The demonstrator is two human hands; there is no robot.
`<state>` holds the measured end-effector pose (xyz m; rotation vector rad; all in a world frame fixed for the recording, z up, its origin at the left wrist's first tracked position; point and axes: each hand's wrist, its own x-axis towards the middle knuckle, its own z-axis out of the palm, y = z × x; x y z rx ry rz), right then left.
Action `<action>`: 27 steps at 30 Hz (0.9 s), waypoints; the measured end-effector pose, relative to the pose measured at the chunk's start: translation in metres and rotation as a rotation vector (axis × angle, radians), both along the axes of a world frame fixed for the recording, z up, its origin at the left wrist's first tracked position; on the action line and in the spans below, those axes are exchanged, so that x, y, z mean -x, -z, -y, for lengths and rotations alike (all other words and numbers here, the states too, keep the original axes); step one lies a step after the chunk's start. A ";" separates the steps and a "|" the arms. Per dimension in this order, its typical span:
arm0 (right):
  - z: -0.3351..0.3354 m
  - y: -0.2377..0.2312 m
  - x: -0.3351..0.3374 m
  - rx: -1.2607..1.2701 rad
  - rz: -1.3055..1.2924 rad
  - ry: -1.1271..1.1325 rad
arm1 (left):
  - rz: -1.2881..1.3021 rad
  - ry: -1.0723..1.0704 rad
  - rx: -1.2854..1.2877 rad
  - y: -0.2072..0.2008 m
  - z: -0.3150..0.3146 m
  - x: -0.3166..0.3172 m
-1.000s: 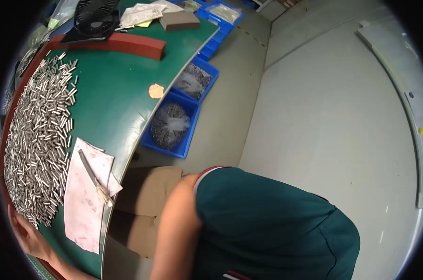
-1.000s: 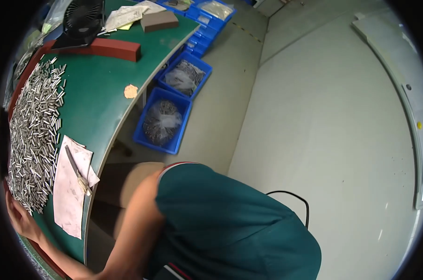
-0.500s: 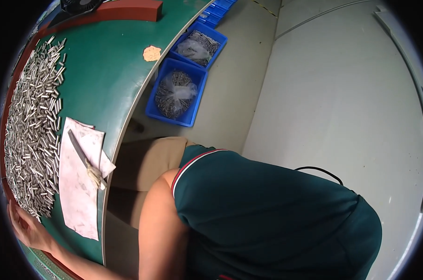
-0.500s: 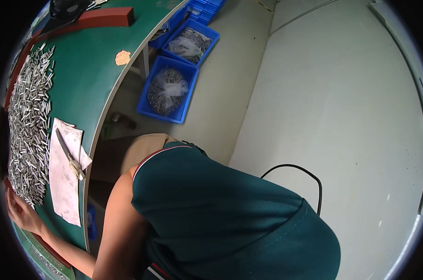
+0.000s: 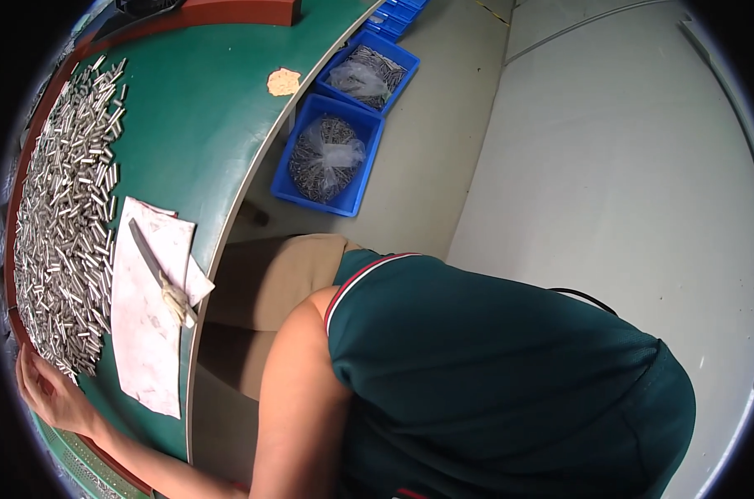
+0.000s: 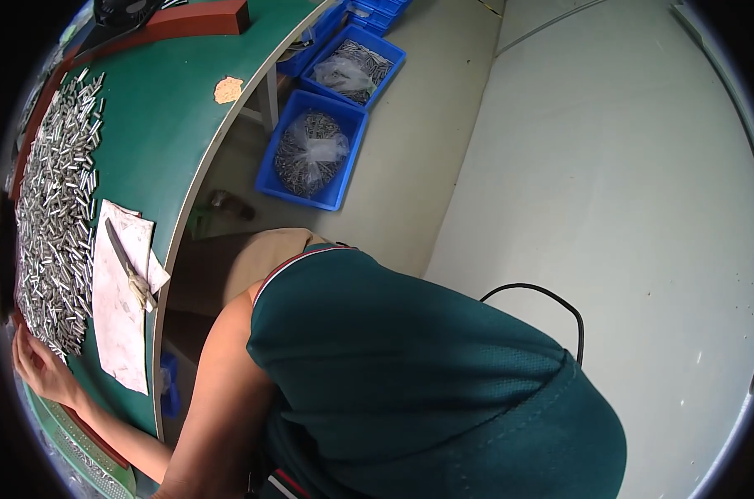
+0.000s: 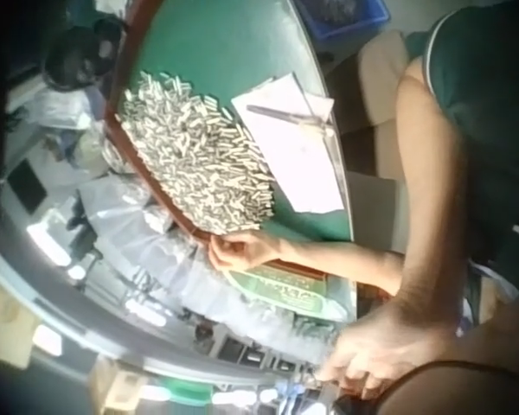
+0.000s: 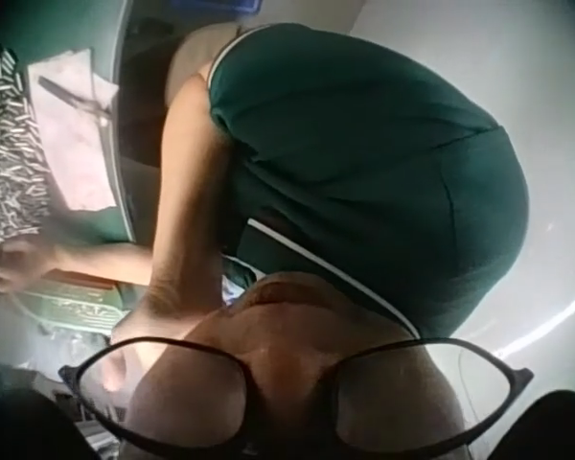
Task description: Cleaning and inspecting small cylindrical metal parts using a handheld tool.
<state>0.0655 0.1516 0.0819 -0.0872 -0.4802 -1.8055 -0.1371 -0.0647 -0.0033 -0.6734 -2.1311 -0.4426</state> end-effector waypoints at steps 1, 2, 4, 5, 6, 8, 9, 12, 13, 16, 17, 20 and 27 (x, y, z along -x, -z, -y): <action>0.002 -0.001 0.000 0.000 -0.004 0.001 | -0.016 -0.046 0.034 -0.002 0.000 -0.002; 0.004 -0.002 -0.001 0.000 -0.009 0.001 | -0.021 -0.050 0.037 -0.004 0.003 -0.003; 0.001 0.002 -0.001 -0.011 -0.006 0.022 | -0.003 -0.019 0.021 0.005 -0.001 0.000; -0.001 0.005 -0.001 -0.016 -0.005 0.032 | -0.002 -0.013 0.019 0.009 -0.003 0.002; 0.000 0.004 -0.001 -0.018 -0.009 0.033 | 0.000 -0.026 0.029 0.008 0.000 0.002; 0.001 0.003 -0.002 -0.023 -0.018 0.037 | -0.001 -0.041 0.039 0.007 0.002 0.001; 0.002 0.002 -0.002 -0.024 -0.022 0.039 | 0.004 -0.061 0.042 0.006 0.003 0.001; 0.004 0.001 -0.002 -0.033 -0.033 0.046 | 0.007 -0.077 0.041 0.007 0.007 0.002; 0.005 0.001 -0.002 -0.036 -0.039 0.048 | 0.006 -0.072 0.037 0.008 0.006 0.002; 0.004 0.001 -0.002 -0.051 -0.052 0.055 | -0.011 -0.075 0.041 0.007 0.008 0.001; 0.004 0.002 -0.002 -0.056 -0.056 0.057 | -0.004 -0.057 0.029 0.006 0.010 0.001; 0.003 0.002 -0.002 -0.076 -0.064 0.064 | -0.011 -0.104 0.073 0.005 0.007 0.001; 0.003 0.005 -0.001 -0.119 -0.091 0.075 | -0.009 -0.102 0.056 0.006 0.006 -0.002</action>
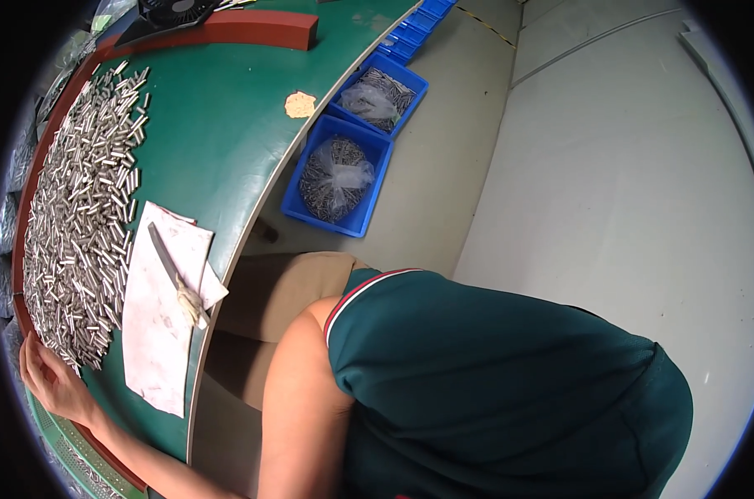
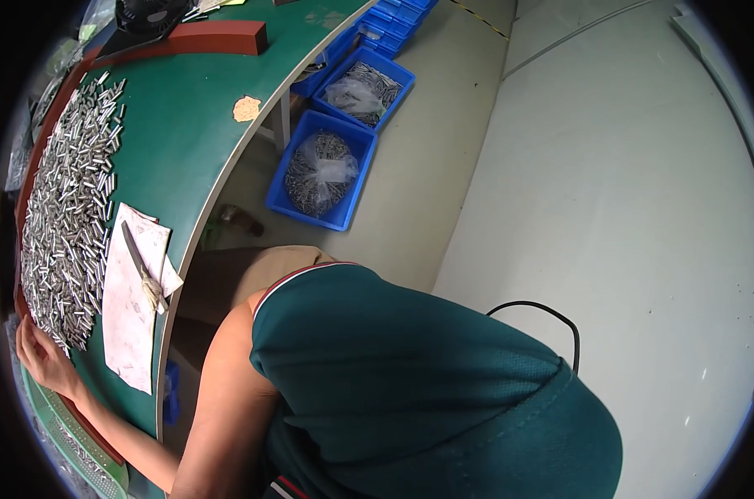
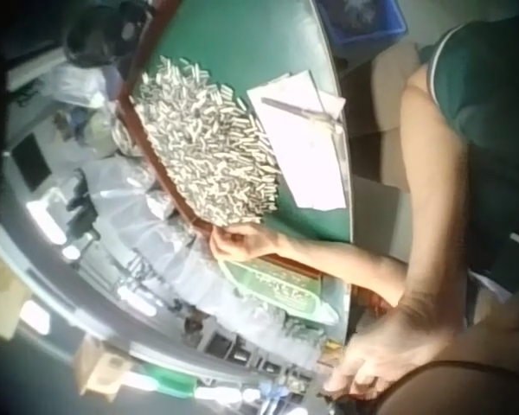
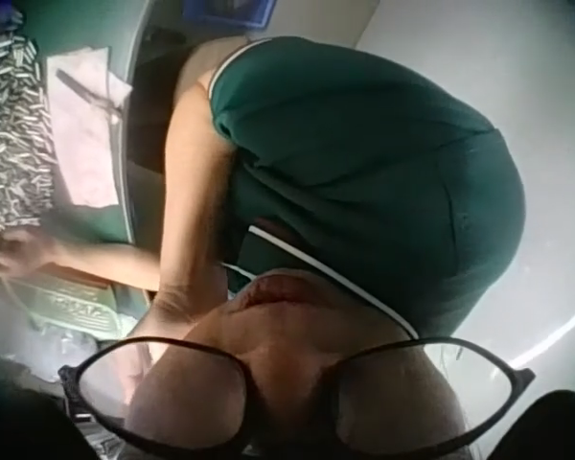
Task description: Cleaning and inspecting small cylindrical metal parts using a handheld tool.
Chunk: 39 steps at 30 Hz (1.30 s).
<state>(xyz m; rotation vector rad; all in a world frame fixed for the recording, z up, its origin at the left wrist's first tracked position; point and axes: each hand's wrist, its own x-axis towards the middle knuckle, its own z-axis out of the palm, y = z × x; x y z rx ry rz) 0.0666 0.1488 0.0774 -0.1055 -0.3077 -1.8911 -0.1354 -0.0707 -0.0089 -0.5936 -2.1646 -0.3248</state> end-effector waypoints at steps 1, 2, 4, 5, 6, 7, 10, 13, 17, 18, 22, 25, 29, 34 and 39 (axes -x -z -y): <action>0.000 0.000 0.000 -0.004 -0.005 -0.002 | 0.003 -0.036 -0.007 0.000 -0.002 -0.001; 0.001 0.000 0.000 -0.007 -0.010 -0.004 | 0.000 -0.042 -0.008 0.001 -0.003 -0.003; 0.001 0.000 0.000 -0.014 -0.019 -0.008 | 0.052 -0.012 -0.126 0.001 -0.004 -0.005; 0.001 -0.001 0.000 -0.020 -0.023 -0.007 | 0.029 -0.028 -0.050 -0.002 0.003 -0.005; 0.001 -0.001 0.000 -0.025 -0.027 -0.006 | 0.025 -0.032 -0.052 -0.004 0.008 -0.003; -0.001 0.000 0.000 -0.033 -0.029 -0.003 | 0.005 -0.022 -0.026 -0.002 0.009 -0.001; -0.003 0.002 0.001 -0.057 -0.035 0.009 | -0.002 -0.015 -0.041 0.004 0.002 -0.002; -0.005 0.003 0.001 -0.072 -0.044 0.018 | 0.004 -0.023 -0.065 0.004 0.001 -0.002; -0.008 0.003 0.002 -0.093 -0.056 0.033 | -0.010 -0.032 -0.024 0.003 0.005 0.000; -0.008 0.003 0.002 -0.092 -0.062 0.033 | -0.015 -0.036 -0.020 0.001 0.006 -0.001; -0.009 0.002 0.003 -0.100 -0.096 0.035 | 0.008 -0.056 -0.078 0.000 -0.002 -0.008; -0.010 0.002 0.003 -0.115 -0.118 0.040 | 0.008 -0.046 -0.083 0.001 -0.001 -0.008; -0.010 0.002 0.002 -0.126 -0.140 0.051 | 0.043 -0.088 -0.143 0.002 -0.006 -0.012; -0.011 0.001 0.004 -0.151 -0.148 0.075 | 0.003 -0.070 -0.081 0.000 -0.005 -0.008; -0.012 0.002 0.008 -0.173 -0.155 0.088 | 0.091 -0.062 -0.227 0.004 -0.003 -0.005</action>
